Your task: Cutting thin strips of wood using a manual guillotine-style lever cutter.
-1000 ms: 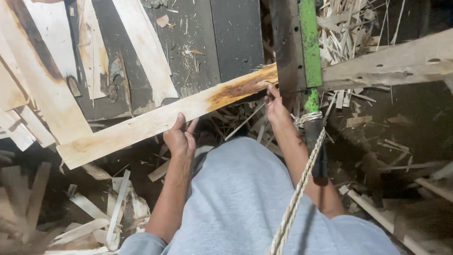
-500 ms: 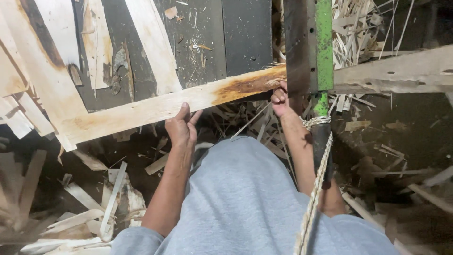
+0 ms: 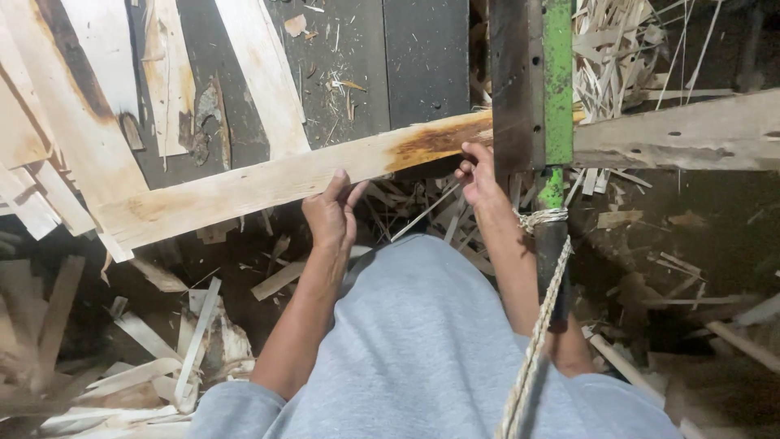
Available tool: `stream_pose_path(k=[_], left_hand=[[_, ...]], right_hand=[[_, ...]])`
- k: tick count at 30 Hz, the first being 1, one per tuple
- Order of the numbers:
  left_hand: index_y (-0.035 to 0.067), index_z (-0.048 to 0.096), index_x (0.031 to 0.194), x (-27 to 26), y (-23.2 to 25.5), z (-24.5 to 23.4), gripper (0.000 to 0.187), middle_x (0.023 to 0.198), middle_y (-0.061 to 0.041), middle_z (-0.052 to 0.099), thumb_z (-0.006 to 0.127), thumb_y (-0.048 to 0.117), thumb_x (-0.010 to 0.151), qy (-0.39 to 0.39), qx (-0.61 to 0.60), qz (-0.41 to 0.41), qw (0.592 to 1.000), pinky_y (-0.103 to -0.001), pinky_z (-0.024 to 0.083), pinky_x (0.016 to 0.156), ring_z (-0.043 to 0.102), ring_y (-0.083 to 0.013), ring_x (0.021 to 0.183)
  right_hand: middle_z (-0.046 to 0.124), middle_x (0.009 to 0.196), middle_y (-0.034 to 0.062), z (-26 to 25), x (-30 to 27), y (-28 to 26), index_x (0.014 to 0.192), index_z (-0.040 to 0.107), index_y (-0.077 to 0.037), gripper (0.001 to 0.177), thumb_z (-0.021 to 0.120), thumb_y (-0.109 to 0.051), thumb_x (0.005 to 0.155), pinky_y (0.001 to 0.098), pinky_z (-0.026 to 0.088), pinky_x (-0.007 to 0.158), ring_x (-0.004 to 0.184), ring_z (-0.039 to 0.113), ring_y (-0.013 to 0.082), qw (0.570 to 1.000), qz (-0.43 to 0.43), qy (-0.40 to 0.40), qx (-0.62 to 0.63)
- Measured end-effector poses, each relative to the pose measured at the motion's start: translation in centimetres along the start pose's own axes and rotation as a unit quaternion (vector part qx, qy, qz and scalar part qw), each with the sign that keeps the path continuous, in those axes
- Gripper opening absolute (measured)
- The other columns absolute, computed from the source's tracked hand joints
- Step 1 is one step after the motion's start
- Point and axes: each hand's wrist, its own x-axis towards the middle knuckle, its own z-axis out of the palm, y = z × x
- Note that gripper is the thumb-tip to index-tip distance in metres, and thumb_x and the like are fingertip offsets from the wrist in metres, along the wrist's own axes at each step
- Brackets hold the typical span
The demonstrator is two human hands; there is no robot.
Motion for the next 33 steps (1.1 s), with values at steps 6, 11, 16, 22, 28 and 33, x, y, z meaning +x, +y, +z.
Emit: stream_pose_path(k=[6, 11, 16, 22, 28, 33], left_hand=[[-0.004, 0.059, 0.112, -0.1, -1.4, -0.8, 0.026, 0.099, -0.013, 0.066, 0.074, -0.001, 0.091, -0.034, 0.009, 0.057, 0.998, -0.053, 0.066, 0.082, 0.069, -0.0223, 0.084], [-0.002, 0.061, 0.112, -2.2, -0.6, 1.1, 0.025, 0.101, -0.012, 0.067, 0.073, -0.003, 0.09, -0.046, 0.074, 0.084, 0.993, -0.048, 0.066, 0.081, 0.071, -0.0215, 0.086], [-0.006, 0.06, 0.112, 0.4, 0.9, 0.5, 0.022, 0.1, -0.015, 0.066, 0.069, -0.005, 0.092, -0.042, 0.07, 0.069, 0.994, -0.049, 0.065, 0.08, 0.071, -0.0266, 0.087], [-0.008, 0.055, 0.116, 8.0, -0.4, 2.1, 0.027, 0.099, -0.016, 0.064, 0.064, -0.006, 0.091, -0.036, 0.033, 0.068, 0.997, -0.049, 0.066, 0.076, 0.07, -0.0283, 0.085], [-0.009, 0.053, 0.116, 13.2, -1.3, 7.3, 0.027, 0.1, -0.019, 0.067, 0.062, -0.006, 0.091, -0.051, 0.025, 0.019, 0.998, -0.051, 0.066, 0.074, 0.074, -0.0319, 0.083], [-0.008, 0.053, 0.115, 18.1, -2.3, 7.4, 0.025, 0.095, -0.016, 0.066, 0.062, -0.005, 0.092, -0.062, 0.014, 0.024, 0.998, -0.052, 0.064, 0.073, 0.073, -0.0304, 0.08]], right_hand=[[0.049, 0.074, -0.0044, -1.7, 3.2, 1.3, 0.091, 0.052, -0.019, 0.024, 0.073, -0.014, 0.082, 0.0274, 0.036, 0.046, 0.048, 0.034, 0.0065, 1.0, 0.011, -0.005, -0.023], [0.052, 0.078, -0.0052, -3.8, 8.7, 3.5, 0.094, 0.057, -0.016, 0.016, 0.068, -0.015, 0.083, 0.0258, 0.033, 0.045, 0.053, 0.045, 0.0029, 0.997, -0.024, 0.022, -0.068], [0.062, 0.087, 0.0028, -3.0, 1.0, -2.1, 0.106, 0.06, -0.011, 0.029, 0.077, -0.028, 0.09, 0.03, 0.049, 0.052, 0.053, 0.044, 0.007, 0.983, -0.044, -0.088, -0.155], [0.068, 0.116, 0.0242, -3.9, -14.8, -12.2, 0.137, 0.052, 0.002, 0.069, 0.058, -0.054, 0.097, 0.0464, 0.062, 0.075, 0.09, 0.071, 0.0269, 0.975, -0.037, -0.194, -0.101], [0.07, 0.119, 0.0276, -7.5, -25.2, -14.6, 0.148, 0.045, -0.002, 0.084, 0.076, -0.045, 0.081, 0.0449, 0.062, 0.076, 0.094, 0.073, 0.0293, 0.955, 0.018, -0.281, -0.091], [0.068, 0.101, 0.0116, -6.6, -26.4, -13.5, 0.14, 0.047, -0.001, 0.081, 0.09, -0.028, 0.078, 0.0334, 0.059, 0.065, 0.078, 0.069, 0.0202, 0.971, -0.009, -0.196, -0.139]])
